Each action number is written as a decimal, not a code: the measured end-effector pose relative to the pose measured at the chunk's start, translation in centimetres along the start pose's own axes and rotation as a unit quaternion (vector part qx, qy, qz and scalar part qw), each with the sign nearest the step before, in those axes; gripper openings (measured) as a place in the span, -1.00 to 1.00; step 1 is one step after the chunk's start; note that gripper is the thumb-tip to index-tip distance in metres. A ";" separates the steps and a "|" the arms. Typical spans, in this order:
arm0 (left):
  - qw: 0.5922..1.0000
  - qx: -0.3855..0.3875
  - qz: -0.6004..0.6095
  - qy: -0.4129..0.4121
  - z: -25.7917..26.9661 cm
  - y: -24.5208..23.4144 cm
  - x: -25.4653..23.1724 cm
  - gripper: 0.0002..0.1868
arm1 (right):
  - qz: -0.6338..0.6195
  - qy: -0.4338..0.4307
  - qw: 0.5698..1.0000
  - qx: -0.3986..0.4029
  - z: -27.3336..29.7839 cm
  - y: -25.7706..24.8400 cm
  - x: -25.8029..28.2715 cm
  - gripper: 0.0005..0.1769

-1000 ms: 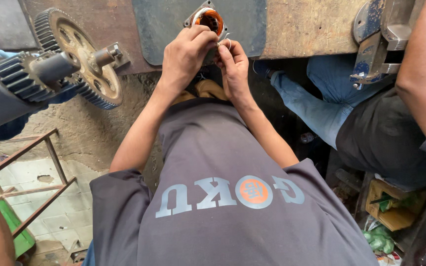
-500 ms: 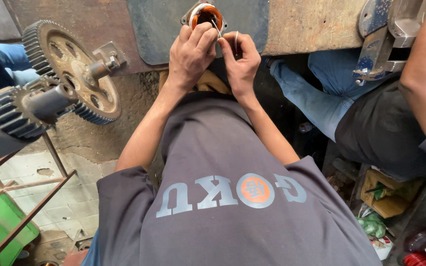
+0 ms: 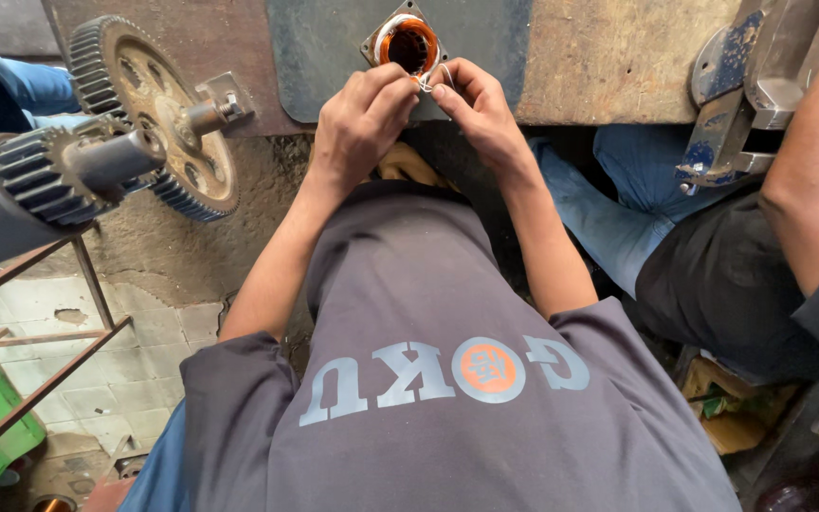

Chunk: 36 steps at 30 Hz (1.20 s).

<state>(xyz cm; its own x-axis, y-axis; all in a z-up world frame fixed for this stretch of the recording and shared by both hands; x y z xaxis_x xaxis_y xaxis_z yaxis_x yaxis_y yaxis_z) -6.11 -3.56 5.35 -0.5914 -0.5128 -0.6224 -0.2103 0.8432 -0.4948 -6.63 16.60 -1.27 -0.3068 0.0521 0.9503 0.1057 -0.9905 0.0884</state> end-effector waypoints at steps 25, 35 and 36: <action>0.951 0.052 -0.266 0.148 -0.2 2.7 1.3 -0.84 | -0.130 0.022 0.983 -0.126 0.8 1.2 -3.5 -0.75; 0.959 0.080 -0.266 0.059 0.1 2.5 -0.8 -0.81 | -0.072 -0.002 0.990 -0.119 -0.1 0.7 -2.3 -0.73; 0.968 0.082 -0.234 0.028 0.4 2.3 -1.3 -0.74 | -0.038 -0.014 0.992 -0.121 0.1 0.7 -2.0 -0.75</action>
<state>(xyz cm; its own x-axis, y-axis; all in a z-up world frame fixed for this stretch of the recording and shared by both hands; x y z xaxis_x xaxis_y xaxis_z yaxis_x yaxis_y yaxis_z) -5.49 -0.97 4.76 -0.5038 -0.8188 -0.2753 -0.3413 0.4814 -0.8073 -5.83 15.85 -3.10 -0.2781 0.1283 0.9519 -0.1485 -0.9849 0.0894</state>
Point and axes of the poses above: each hand's wrist, its own z-axis away from the middle knuckle, its own y-axis out of the palm, x = y × z, the point moved 4 cm from there along -z, towards the middle knuckle, and after that the axes turned 11 degrees about -x, right-handed, at the moved point
